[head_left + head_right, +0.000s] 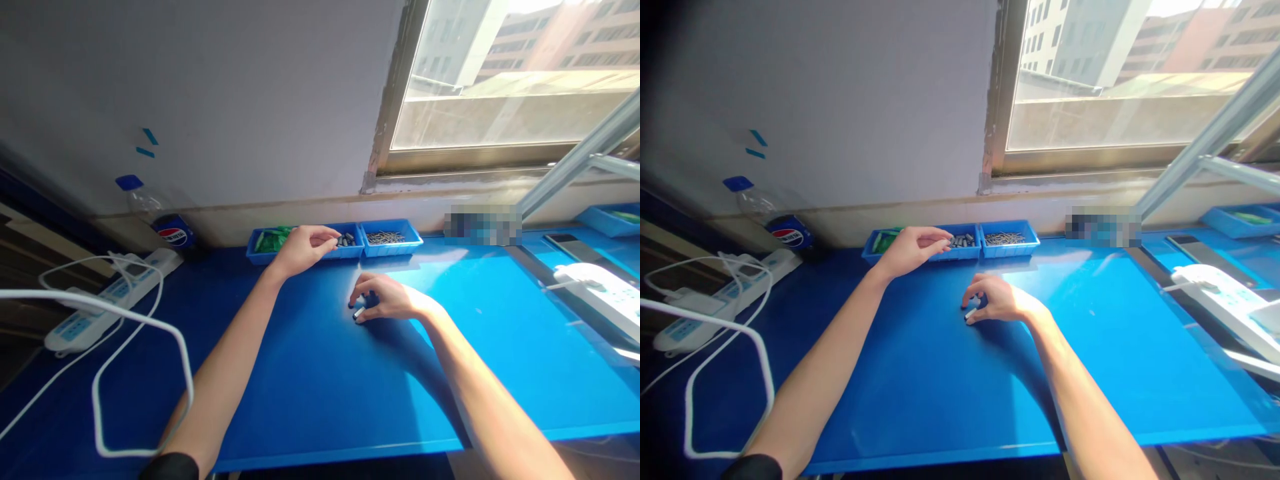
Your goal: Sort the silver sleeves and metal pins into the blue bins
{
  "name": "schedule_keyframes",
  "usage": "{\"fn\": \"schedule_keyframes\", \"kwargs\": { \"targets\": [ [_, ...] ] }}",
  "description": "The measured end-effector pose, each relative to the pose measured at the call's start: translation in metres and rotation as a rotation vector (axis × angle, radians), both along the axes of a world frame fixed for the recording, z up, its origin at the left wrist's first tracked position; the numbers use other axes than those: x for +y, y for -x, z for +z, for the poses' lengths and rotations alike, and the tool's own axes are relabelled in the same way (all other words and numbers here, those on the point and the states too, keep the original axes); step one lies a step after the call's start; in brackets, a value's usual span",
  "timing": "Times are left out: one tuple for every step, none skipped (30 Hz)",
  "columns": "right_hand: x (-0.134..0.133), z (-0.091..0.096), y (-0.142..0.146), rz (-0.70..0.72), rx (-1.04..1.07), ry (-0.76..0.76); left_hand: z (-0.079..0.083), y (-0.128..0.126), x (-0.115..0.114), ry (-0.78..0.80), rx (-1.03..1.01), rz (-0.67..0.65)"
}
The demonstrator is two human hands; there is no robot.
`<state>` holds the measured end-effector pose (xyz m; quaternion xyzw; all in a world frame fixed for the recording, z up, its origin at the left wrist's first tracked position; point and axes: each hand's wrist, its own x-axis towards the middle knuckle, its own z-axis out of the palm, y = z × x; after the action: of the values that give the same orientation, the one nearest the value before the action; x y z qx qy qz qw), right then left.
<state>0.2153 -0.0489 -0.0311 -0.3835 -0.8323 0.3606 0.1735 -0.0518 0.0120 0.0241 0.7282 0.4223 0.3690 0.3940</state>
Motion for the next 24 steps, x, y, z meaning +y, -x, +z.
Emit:
{"fn": "schedule_keyframes", "kwargs": {
  "targets": [
    [0.001,-0.002,0.001,-0.002,-0.004,-0.012,0.003,0.001,-0.002,0.011,0.031,-0.060],
    [0.002,-0.004,0.002,-0.013,-0.002,-0.026,0.005,0.001,-0.004,0.021,0.069,-0.117],
    [0.003,-0.006,0.004,-0.032,0.005,-0.043,0.006,0.002,-0.006,0.029,0.108,-0.172],
    [0.004,-0.008,0.005,-0.056,0.014,-0.062,0.006,0.002,-0.007,0.038,0.144,-0.219],
    [0.005,-0.010,0.005,-0.083,0.026,-0.078,0.005,0.003,-0.007,0.049,0.169,-0.253],
    [0.006,-0.011,0.006,-0.110,0.044,-0.092,0.004,0.003,-0.007,0.063,0.187,-0.279],
    [0.007,-0.012,0.007,-0.142,0.070,-0.099,0.002,0.004,-0.007,0.079,0.200,-0.295],
    [0.007,-0.013,0.008,-0.180,0.104,-0.098,0.000,0.004,-0.006,0.095,0.208,-0.303],
    [0.007,-0.014,0.009,-0.225,0.142,-0.088,-0.002,0.004,-0.005,0.108,0.215,-0.306],
    [0.007,-0.014,0.010,-0.271,0.181,-0.072,-0.003,0.004,-0.005,0.118,0.220,-0.309],
    [0.007,-0.013,0.011,-0.315,0.217,-0.053,-0.004,0.004,-0.004,0.125,0.222,-0.315],
    [0.006,-0.012,0.013,-0.355,0.255,-0.035,-0.005,0.004,-0.004,0.127,0.217,-0.321],
    [0.006,-0.011,0.015,-0.386,0.297,-0.017,-0.005,0.004,-0.005,0.125,0.206,-0.326],
    [0.005,-0.009,0.017,-0.406,0.344,0.005,-0.004,0.003,-0.005,0.122,0.196,-0.330],
    [0.004,-0.007,0.019,-0.420,0.396,0.033,-0.003,0.003,-0.006,0.117,0.187,-0.332],
    [0.003,-0.005,0.022,-0.434,0.450,0.066,-0.002,0.002,-0.007,0.114,0.181,-0.335],
    [0.002,-0.002,0.024,-0.452,0.503,0.103,-0.001,0.001,-0.007,0.110,0.179,-0.337],
    [0.002,-0.001,0.025,-0.471,0.555,0.141,0.000,0.001,-0.008,0.105,0.178,-0.339],
    [0.001,0.000,0.026,-0.492,0.606,0.177,0.001,0.000,-0.009,0.098,0.177,-0.340],
    [0.001,0.001,0.027,-0.509,0.655,0.210,0.002,0.000,-0.009,0.088,0.175,-0.337],
    [0.001,0.001,0.028,-0.519,0.697,0.238,0.002,0.000,-0.009,0.074,0.174,-0.330],
    [0.001,0.000,0.028,-0.520,0.730,0.261,0.003,0.000,-0.008,0.060,0.170,-0.319],
    [0.001,-0.001,0.027,-0.516,0.753,0.277,0.003,0.000,-0.008,0.048,0.162,-0.304],
    [0.002,-0.003,0.027,-0.510,0.767,0.284,0.003,0.000,-0.007,0.038,0.151,-0.290]
  ]
}}
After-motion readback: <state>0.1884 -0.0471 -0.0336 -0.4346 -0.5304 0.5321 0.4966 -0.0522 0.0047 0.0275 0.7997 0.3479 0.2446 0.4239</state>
